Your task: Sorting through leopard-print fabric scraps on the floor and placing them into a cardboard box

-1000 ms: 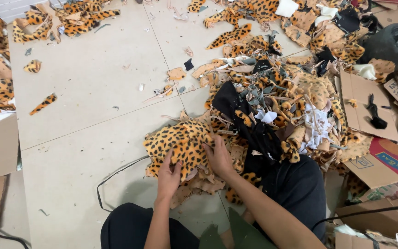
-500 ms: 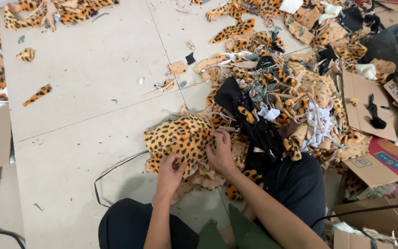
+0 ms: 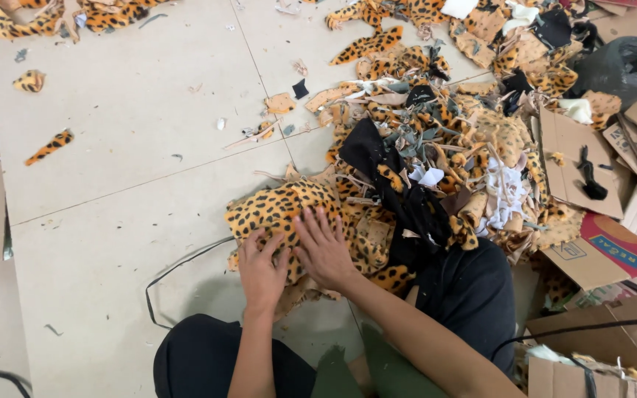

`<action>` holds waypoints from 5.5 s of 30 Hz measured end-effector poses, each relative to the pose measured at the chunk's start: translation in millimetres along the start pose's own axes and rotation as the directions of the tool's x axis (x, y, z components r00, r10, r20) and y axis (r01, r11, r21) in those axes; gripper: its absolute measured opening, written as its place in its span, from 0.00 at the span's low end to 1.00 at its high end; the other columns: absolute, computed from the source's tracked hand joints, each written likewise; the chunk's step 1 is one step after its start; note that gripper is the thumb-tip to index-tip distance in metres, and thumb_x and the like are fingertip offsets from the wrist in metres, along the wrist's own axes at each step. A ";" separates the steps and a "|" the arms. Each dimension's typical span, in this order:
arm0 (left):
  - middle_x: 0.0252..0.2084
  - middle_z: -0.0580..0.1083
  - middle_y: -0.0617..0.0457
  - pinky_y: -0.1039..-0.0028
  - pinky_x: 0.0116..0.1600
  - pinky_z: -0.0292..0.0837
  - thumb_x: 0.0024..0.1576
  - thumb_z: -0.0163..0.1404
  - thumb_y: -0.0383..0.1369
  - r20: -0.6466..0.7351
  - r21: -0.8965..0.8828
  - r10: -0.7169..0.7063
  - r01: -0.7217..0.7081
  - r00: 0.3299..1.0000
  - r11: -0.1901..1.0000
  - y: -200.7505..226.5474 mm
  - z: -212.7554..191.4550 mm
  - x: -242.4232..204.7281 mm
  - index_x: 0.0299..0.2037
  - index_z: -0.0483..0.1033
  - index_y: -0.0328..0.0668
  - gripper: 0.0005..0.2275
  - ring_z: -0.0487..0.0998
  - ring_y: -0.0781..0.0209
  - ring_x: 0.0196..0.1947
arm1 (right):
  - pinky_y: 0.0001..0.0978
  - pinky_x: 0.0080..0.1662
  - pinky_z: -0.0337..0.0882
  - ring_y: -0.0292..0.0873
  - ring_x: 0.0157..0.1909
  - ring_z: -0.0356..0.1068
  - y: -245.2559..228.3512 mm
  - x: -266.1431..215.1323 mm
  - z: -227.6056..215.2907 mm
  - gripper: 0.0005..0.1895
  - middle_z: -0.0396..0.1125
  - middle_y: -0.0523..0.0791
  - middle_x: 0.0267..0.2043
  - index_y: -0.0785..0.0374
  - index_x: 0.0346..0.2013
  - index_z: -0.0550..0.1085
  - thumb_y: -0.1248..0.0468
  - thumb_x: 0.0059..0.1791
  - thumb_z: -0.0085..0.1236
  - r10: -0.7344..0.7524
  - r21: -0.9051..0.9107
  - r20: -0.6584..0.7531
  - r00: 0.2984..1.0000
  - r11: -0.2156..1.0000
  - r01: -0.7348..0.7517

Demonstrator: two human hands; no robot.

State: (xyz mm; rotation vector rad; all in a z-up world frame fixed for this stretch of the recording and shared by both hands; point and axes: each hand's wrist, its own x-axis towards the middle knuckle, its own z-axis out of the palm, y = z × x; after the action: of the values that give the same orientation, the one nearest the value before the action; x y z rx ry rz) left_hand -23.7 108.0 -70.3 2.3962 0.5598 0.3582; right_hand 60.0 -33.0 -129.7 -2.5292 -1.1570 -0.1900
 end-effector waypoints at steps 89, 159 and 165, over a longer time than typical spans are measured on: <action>0.45 0.77 0.50 0.58 0.50 0.75 0.56 0.51 0.28 0.281 -0.305 -0.602 0.665 0.747 0.682 -54.0 1.3 -16.7 0.38 0.79 0.50 0.06 0.77 0.45 0.53 | 0.34 0.37 0.78 0.48 0.39 0.76 -6.7 4.3 -54.5 0.11 0.70 0.50 0.37 0.65 0.46 0.74 0.61 0.54 0.59 0.328 0.453 0.318 0.889 0.772 -0.447; 0.40 0.81 0.43 0.67 0.52 0.75 0.53 0.61 0.35 0.477 -0.851 0.034 0.451 0.878 0.268 -14.7 32.2 -17.5 0.45 0.82 0.36 0.14 0.81 0.54 0.46 | 0.46 0.52 0.68 0.47 0.47 0.70 17.0 54.7 -172.3 0.17 0.76 0.51 0.44 0.61 0.44 0.77 0.72 0.49 0.40 -0.244 0.678 0.677 0.694 0.572 -0.462; 0.43 0.80 0.42 0.65 0.48 0.76 0.51 0.64 0.28 0.557 -0.636 -0.115 0.512 0.822 0.578 -11.8 -22.6 -13.1 0.46 0.82 0.36 0.13 0.79 0.53 0.45 | 0.49 0.56 0.68 0.56 0.57 0.71 15.4 39.2 -136.4 0.12 0.74 0.52 0.52 0.60 0.49 0.75 0.67 0.51 0.52 0.053 0.623 0.638 0.768 0.551 -0.555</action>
State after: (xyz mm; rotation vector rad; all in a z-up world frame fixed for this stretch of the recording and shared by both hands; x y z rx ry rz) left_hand -47.4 122.0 -62.3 1.4048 0.4753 -0.1473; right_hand 100.6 -65.0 3.3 -1.8954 -0.6407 1.0256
